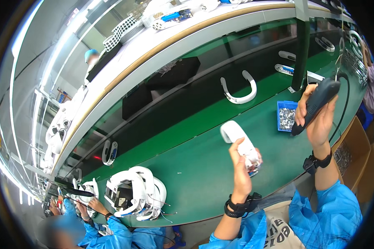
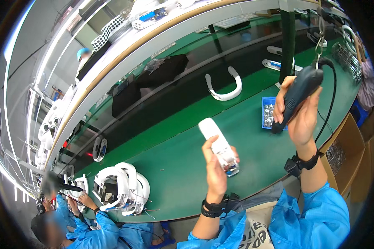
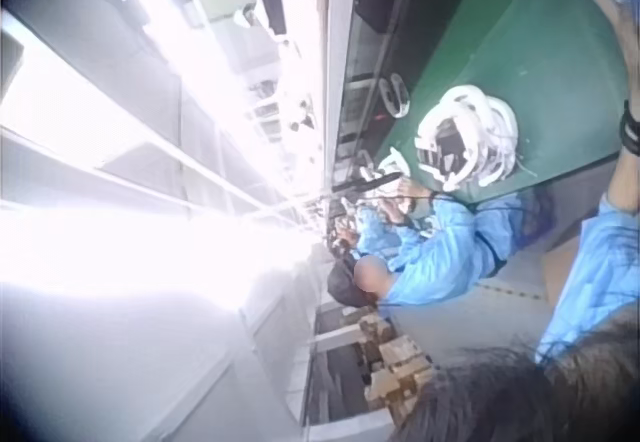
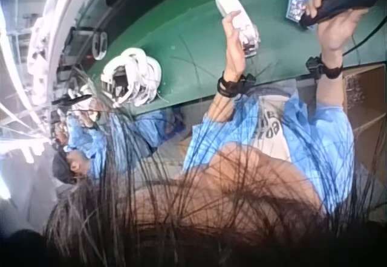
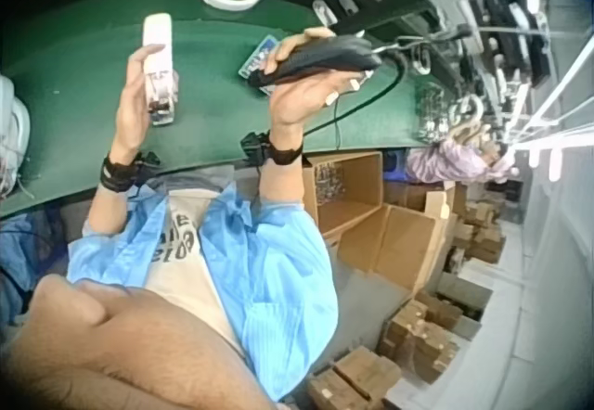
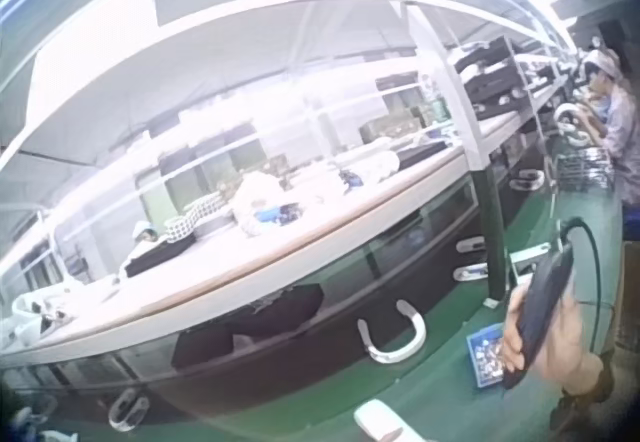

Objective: Assembling electronic components using an electric screwdriver at a factory workbench.

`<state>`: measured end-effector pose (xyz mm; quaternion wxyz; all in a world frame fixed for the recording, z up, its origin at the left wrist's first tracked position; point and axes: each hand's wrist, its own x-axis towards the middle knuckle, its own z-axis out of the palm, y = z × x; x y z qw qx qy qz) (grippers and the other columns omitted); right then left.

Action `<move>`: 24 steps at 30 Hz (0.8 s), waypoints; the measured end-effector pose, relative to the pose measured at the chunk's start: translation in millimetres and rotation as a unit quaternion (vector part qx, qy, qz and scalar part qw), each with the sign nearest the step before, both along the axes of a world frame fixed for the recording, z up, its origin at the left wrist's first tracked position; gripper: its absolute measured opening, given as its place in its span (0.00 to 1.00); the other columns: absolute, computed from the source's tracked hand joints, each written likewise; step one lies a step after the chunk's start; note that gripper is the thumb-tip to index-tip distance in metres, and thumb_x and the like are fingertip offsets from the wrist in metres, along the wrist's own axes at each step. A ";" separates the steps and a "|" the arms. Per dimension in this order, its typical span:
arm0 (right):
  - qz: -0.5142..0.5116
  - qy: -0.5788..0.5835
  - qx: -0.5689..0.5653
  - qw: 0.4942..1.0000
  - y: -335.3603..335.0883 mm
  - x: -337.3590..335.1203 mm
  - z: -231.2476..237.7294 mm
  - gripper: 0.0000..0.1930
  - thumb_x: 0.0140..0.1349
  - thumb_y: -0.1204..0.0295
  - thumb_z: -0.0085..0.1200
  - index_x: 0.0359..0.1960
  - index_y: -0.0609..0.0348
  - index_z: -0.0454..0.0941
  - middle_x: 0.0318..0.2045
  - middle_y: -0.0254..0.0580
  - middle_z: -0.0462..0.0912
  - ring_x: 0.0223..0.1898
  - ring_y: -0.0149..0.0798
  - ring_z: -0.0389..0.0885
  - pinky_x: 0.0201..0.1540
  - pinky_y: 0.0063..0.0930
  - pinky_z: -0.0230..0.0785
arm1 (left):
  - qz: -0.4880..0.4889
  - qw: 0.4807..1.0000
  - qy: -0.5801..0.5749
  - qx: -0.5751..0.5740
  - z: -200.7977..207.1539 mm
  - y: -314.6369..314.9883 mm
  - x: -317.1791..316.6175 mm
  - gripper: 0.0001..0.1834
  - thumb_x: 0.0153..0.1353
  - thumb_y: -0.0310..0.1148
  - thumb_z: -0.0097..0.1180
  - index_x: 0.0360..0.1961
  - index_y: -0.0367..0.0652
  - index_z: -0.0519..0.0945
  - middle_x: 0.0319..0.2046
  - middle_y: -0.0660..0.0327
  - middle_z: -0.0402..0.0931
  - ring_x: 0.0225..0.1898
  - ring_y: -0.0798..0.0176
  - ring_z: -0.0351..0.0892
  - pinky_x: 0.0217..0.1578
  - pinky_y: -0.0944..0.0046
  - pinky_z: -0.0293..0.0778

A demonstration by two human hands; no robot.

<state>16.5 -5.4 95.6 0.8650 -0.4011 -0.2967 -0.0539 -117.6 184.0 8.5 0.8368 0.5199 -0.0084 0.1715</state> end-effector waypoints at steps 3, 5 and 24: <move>-0.006 -0.018 -0.113 0.993 -13.7 12.4 -22.1 0.39 0.78 0.33 0.23 0.56 0.61 0.68 0.28 0.40 0.76 0.26 0.34 0.78 0.32 0.27 0.75 | 0.062 0.998 -0.013 0.016 5.1 27.4 -8.8 0.30 0.75 0.51 0.37 0.72 0.49 0.57 0.39 0.49 0.78 0.38 0.56 0.79 0.43 0.56 0.77; -0.070 0.019 -0.156 0.985 -14.2 15.5 -45.5 0.38 0.80 0.37 0.24 0.61 0.62 0.67 0.36 0.44 0.81 0.39 0.38 0.83 0.49 0.34 0.76 | 0.076 0.997 -0.025 0.022 -1.7 46.5 -10.0 0.30 0.75 0.50 0.36 0.72 0.50 0.57 0.40 0.48 0.78 0.40 0.55 0.79 0.46 0.55 0.77; -0.068 -0.054 -0.395 0.914 134.0 -103.6 -58.5 0.06 0.63 0.80 0.60 0.39 0.65 0.78 0.28 0.30 0.62 0.32 0.30 0.59 0.36 0.26 0.52 | -0.002 0.992 -0.072 -0.105 -21.8 60.0 -6.7 0.27 0.84 0.46 0.32 0.78 0.53 0.50 0.52 0.58 0.70 0.51 0.66 0.73 0.57 0.63 0.69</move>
